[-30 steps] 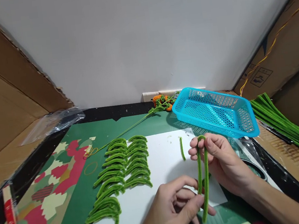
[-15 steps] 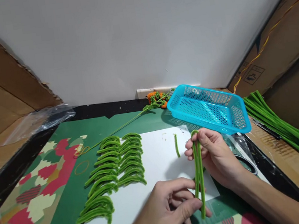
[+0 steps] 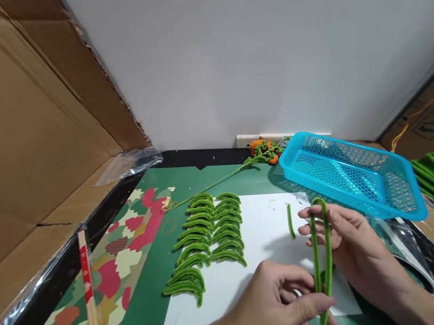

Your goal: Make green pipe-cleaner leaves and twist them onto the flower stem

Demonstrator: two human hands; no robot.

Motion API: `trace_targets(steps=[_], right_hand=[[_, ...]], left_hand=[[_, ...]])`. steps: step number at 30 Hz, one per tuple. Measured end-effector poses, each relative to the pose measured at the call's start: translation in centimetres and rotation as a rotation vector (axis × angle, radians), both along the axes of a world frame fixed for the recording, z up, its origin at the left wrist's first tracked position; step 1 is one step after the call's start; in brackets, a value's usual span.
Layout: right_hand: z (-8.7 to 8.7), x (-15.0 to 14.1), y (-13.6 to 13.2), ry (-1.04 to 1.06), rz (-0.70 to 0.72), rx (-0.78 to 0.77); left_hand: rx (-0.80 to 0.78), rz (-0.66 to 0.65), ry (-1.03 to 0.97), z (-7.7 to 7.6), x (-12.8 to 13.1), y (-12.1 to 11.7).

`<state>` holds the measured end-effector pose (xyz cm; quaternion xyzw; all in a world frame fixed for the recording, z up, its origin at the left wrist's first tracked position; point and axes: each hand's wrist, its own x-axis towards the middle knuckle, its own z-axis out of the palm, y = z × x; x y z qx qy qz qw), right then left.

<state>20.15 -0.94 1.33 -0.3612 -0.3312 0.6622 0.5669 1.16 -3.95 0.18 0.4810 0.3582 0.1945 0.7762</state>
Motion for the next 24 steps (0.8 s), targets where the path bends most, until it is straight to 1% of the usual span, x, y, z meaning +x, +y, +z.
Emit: trace_targets(steps=[4, 7, 12, 16, 20, 24], right_hand=[[-0.2, 0.0, -0.6, -0.081, 0.105, 0.094], [-0.4, -0.3, -0.7, -0.099, 0.128, 0.125], [-0.1, -0.3, 0.1, -0.072, 0.055, 0.097], [0.2, 0.0, 0.6, -0.004, 0.055, 0.055], [0.5, 0.0, 0.4, 0.089, 0.096, 0.054], [0.8, -0.1, 0.1, 0.137, 0.192, 0.057]], left_hand=[[0.018, 0.067, 0.017, 0.0, 0.1, 0.2], [0.033, 0.075, 0.037, 0.1, 0.1, 0.4], [0.056, 0.041, 0.053, -0.4, 0.0, 0.6], [0.058, 0.034, 0.030, -0.6, 0.0, 0.5], [0.067, 0.018, 0.019, -0.6, 0.0, 0.5], [0.048, 0.019, 0.009, -0.6, 0.1, 0.6]])
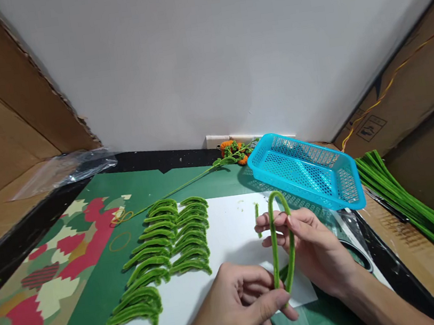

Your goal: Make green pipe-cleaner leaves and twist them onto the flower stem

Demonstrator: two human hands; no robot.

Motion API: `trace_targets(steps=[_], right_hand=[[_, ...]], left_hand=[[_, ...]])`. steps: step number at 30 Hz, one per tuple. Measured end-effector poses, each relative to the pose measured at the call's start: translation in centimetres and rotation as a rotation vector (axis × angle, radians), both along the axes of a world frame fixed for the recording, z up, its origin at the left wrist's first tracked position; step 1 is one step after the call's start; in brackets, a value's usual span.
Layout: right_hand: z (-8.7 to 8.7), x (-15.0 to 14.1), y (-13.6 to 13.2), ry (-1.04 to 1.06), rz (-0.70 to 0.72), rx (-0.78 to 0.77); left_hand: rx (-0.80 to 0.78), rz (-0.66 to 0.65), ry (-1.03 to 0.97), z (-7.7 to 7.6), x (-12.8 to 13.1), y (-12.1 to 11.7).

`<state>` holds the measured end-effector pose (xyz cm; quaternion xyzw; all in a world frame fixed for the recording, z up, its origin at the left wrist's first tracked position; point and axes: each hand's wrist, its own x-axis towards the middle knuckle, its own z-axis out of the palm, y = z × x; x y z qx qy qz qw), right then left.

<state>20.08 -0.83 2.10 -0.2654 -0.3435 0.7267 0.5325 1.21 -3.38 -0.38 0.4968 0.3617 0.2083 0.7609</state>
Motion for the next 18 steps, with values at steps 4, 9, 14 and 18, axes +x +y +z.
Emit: trace_targets(steps=[4, 9, 14, 18], right_hand=[[-0.02, 0.12, 0.09, 0.037, 0.033, -0.007], [-0.42, 0.22, 0.10, 0.071, -0.030, 0.000], [-0.43, 0.12, -0.09, 0.084, -0.006, 0.050], [-0.21, 0.11, -0.06, 0.056, 0.000, 0.063]], left_hand=[[0.014, -0.007, 0.020, -0.11, 0.02, 0.04], [0.017, -0.013, 0.034, 0.03, 0.02, 0.17], [0.042, -0.014, 0.046, 0.05, 0.08, 0.25], [0.015, 0.011, 0.005, -0.28, 0.07, 0.26]])
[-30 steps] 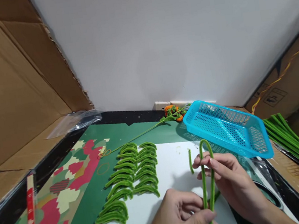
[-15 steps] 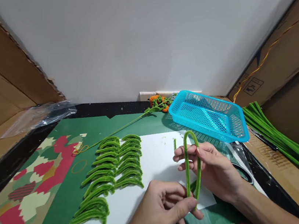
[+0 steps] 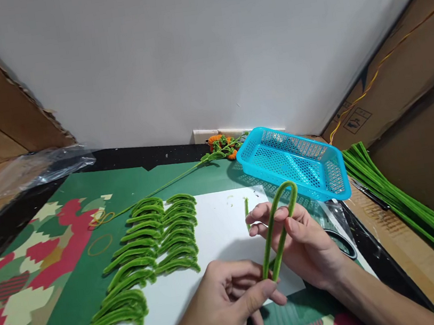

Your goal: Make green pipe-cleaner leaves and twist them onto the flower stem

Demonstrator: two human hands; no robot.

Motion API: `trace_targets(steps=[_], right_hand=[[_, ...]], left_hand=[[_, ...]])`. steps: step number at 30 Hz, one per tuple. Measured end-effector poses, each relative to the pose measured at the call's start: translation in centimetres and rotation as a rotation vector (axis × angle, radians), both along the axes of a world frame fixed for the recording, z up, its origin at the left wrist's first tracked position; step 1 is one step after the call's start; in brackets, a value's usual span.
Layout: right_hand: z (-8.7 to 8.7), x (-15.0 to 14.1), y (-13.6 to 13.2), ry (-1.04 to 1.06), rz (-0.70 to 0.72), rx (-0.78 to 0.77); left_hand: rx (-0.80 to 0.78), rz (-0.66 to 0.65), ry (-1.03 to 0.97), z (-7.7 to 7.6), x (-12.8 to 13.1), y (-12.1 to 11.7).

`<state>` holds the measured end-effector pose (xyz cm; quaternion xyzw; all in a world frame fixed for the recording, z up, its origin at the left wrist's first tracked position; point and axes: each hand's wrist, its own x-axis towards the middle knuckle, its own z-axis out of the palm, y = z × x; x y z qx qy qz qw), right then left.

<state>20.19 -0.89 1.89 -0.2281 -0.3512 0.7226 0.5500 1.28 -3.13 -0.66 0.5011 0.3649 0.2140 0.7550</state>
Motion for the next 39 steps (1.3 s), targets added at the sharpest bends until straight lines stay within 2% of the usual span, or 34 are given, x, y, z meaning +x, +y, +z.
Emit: trace_targets(steps=[7, 14, 21, 27, 39], right_hand=[[0.1, 0.2, 0.3, -0.028, -0.036, 0.044], [0.2, 0.7, 0.8, -0.056, -0.135, 0.075], [0.6, 1.2, 1.4, -0.093, -0.195, 0.090], [0.9, 1.7, 1.7, -0.170, -0.263, 0.108], [0.5, 2.3, 2.1, -0.167, -0.327, 0.078]], left_hand=[[-0.014, 0.060, -0.055, 0.0, 0.0, 0.3], [0.090, 0.046, -0.004, -0.6, -0.3, 0.8], [-0.050, 0.065, -0.085, 0.5, -0.3, 1.0], [-0.048, 0.066, -0.046, 0.3, -0.4, 1.1], [-0.042, 0.140, 0.005, 0.3, -0.3, 1.0]])
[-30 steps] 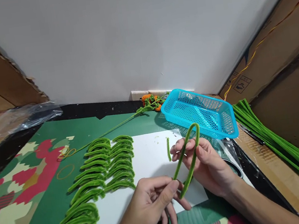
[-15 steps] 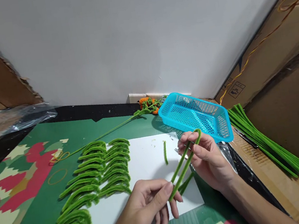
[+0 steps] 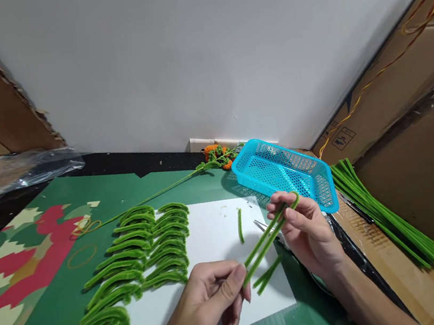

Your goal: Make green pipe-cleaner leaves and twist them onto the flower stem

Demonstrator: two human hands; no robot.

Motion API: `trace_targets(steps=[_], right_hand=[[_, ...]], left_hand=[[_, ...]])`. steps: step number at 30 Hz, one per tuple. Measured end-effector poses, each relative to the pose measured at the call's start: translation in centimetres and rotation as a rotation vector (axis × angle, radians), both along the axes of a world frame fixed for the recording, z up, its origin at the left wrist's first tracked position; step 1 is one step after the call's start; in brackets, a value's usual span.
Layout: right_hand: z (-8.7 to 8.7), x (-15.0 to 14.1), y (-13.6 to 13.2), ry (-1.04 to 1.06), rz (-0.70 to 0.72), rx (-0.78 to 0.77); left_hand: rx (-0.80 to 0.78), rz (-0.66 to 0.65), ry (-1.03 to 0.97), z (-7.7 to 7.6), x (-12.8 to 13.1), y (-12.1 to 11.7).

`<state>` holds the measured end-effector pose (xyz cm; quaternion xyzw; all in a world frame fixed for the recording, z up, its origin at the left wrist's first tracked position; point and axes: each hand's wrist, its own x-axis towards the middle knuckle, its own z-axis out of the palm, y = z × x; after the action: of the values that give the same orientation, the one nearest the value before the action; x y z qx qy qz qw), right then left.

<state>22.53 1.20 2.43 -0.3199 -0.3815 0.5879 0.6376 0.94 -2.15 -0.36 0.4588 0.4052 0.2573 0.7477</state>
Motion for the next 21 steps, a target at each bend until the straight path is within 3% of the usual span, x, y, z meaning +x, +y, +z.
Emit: trace_targets(steps=[6, 15, 21], right_hand=[[0.36, 0.12, -0.18, -0.021, -0.035, 0.001], [0.20, -0.10, -0.14, 0.046, 0.071, 0.021], [0.18, -0.17, -0.07, 0.047, 0.090, 0.053]], left_hand=[[-0.003, 0.010, -0.016, 0.19, 0.02, -0.06], [-0.038, 0.007, -0.120, 0.52, 0.22, 0.00], [-0.036, -0.060, -0.168, -0.12, 0.34, -0.01]])
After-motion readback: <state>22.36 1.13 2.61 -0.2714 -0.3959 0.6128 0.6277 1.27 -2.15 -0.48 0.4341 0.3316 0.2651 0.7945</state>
